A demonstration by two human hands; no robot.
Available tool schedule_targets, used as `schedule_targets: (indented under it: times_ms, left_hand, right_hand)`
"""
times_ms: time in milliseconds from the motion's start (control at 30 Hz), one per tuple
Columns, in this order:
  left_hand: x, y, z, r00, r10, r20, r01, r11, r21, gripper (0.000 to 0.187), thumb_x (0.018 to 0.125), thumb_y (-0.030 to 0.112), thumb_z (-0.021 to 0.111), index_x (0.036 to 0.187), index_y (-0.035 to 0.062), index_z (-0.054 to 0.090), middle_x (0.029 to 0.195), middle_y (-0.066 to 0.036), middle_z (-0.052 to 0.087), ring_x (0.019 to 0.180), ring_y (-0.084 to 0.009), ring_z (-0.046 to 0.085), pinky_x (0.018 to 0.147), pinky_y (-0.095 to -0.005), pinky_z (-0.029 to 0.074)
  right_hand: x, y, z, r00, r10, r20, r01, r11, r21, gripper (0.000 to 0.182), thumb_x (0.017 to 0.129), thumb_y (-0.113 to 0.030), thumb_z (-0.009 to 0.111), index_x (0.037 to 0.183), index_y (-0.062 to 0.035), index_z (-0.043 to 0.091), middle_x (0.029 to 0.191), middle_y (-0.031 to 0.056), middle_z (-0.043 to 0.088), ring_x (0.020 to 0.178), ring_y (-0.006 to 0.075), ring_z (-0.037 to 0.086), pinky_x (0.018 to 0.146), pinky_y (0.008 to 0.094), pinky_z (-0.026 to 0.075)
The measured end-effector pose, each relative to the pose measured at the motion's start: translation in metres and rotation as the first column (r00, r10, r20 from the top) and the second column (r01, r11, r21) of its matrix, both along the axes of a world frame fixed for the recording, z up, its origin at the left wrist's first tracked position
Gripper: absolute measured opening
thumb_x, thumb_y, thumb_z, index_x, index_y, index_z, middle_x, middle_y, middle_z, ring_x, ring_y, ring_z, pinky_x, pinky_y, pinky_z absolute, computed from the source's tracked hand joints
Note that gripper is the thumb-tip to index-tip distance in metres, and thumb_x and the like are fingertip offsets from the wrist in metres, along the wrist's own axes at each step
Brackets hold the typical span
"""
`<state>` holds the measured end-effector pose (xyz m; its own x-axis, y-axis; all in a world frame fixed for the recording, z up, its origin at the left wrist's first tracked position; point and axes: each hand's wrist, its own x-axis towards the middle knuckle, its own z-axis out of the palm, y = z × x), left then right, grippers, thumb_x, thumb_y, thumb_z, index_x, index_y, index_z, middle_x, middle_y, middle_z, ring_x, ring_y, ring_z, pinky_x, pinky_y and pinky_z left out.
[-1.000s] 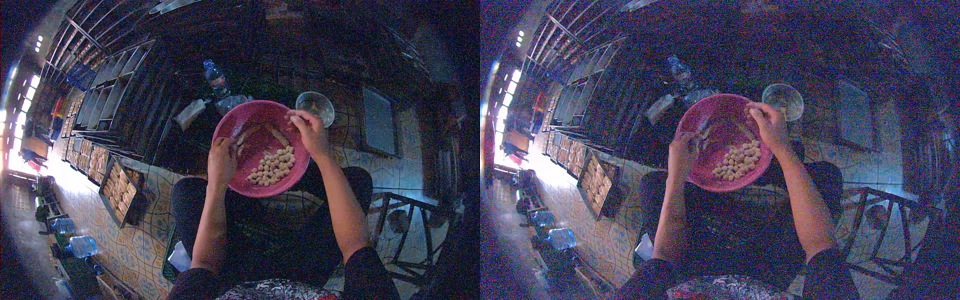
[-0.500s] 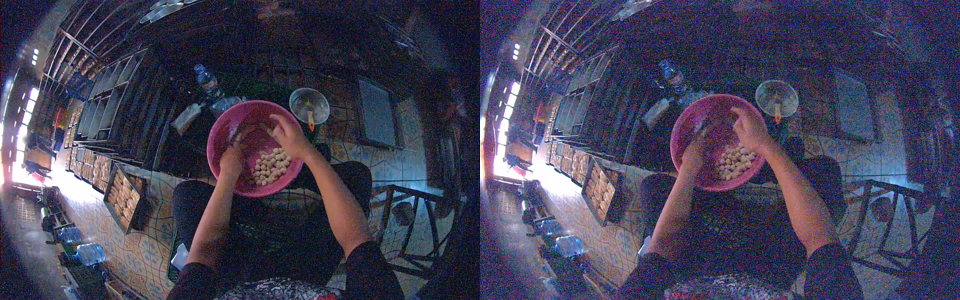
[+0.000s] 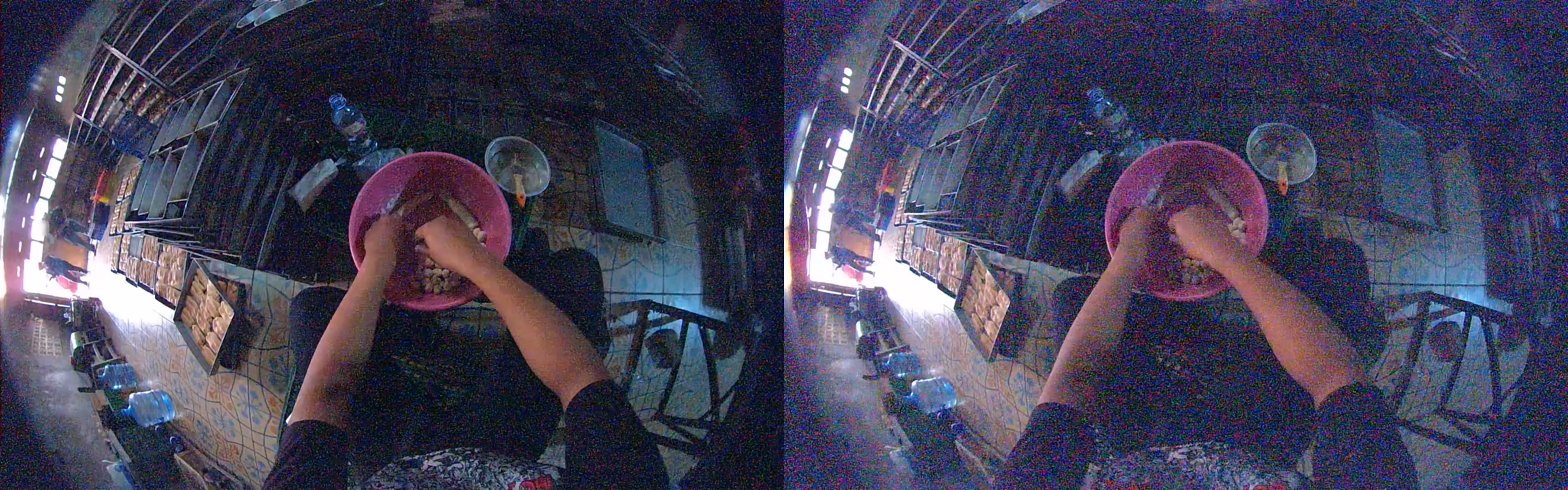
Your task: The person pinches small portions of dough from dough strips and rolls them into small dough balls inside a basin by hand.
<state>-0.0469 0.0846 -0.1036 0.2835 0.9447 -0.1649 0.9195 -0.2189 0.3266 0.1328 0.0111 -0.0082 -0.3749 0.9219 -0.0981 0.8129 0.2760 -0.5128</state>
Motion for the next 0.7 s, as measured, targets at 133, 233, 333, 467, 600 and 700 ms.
schedule_targets:
  times_ms: [133, 233, 333, 467, 600, 700]
  left_hand:
    - [-0.008, 0.029, -0.017, 0.98, -0.196, -0.045, 0.199, 0.975, 0.094, 0.028, 0.088, 0.028, 0.059, 0.101, 0.0087, 0.075, 0.098, -0.024, 0.072, 0.095, -0.0406, 0.071, 0.087, -0.0496, 0.056]
    - [-0.018, 0.036, 0.005, 0.955, -0.281, -0.097, 0.255, 0.942, -0.218, 0.032, 0.086, 0.031, 0.063, 0.104, 0.0082, 0.075, 0.101, -0.023, 0.072, 0.093, -0.0385, 0.072, 0.085, -0.0489, 0.055]
    - [-0.028, 0.031, 0.079, 0.942, -0.261, 0.21, 0.325, 0.865, -0.382, 0.036, 0.085, 0.034, 0.065, 0.106, 0.0072, 0.075, 0.103, -0.022, 0.073, 0.092, -0.0346, 0.072, 0.083, -0.0482, 0.054]
    - [-0.035, 0.021, 0.064, 0.901, 0.186, 0.391, 0.035, 0.868, -0.495, 0.032, 0.091, 0.032, 0.063, 0.101, 0.0046, 0.076, 0.095, -0.017, 0.075, 0.087, -0.0265, 0.072, 0.079, -0.0441, 0.056]
    - [-0.017, -0.037, 0.191, 0.671, 0.444, 0.594, 0.104, 0.737, -0.668, 0.029, 0.1, 0.023, 0.053, 0.106, 0.0009, 0.07, 0.094, -0.013, 0.07, 0.081, -0.023, 0.069, 0.071, -0.0364, 0.057]
    - [-0.01, -0.033, 0.167, 0.446, 0.549, 0.707, 0.233, 0.691, -0.684, 0.028, 0.102, 0.02, 0.05, 0.112, -0.0009, 0.065, 0.099, -0.011, 0.068, 0.081, -0.0224, 0.067, 0.069, -0.0352, 0.057]
  right_hand:
    - [-0.003, 0.005, -0.036, 0.989, 0.039, -0.14, -0.038, 0.999, 0.01, 0.025, 0.079, -0.013, 0.066, 0.103, -0.0045, 0.072, 0.092, 0.0223, 0.071, 0.087, 0.0421, 0.07, 0.086, 0.0514, 0.054]
    - [-0.007, 0.0, -0.063, 0.983, 0.177, -0.055, -0.177, 0.984, -0.005, 0.026, 0.08, -0.013, 0.064, 0.103, -0.0025, 0.072, 0.094, 0.0218, 0.072, 0.09, 0.0415, 0.07, 0.085, 0.0506, 0.055]
    - [-0.01, -0.008, -0.044, 0.963, 0.2, 0.181, -0.204, 0.979, -0.001, 0.026, 0.08, -0.011, 0.062, 0.101, 0.0002, 0.072, 0.099, 0.0224, 0.071, 0.095, 0.0414, 0.069, 0.085, 0.0502, 0.055]
    - [-0.019, -0.017, -0.039, 0.961, 0.172, 0.219, -0.159, 0.984, -0.076, 0.023, 0.081, -0.012, 0.059, 0.096, 0.0004, 0.073, 0.103, 0.0224, 0.069, 0.101, 0.0388, 0.067, 0.09, 0.0516, 0.053]
    - [-0.017, -0.035, -0.032, 0.96, 0.105, 0.26, -0.123, 0.991, 0.053, 0.024, 0.084, -0.016, 0.055, 0.092, -0.0023, 0.074, 0.101, 0.0188, 0.071, 0.104, 0.0378, 0.067, 0.094, 0.0559, 0.05]
    - [-0.016, -0.035, -0.053, 0.943, 0.218, 0.254, -0.198, 0.975, -0.099, 0.024, 0.086, -0.016, 0.054, 0.096, -0.0043, 0.073, 0.101, 0.0157, 0.072, 0.106, 0.038, 0.065, 0.097, 0.0583, 0.047]
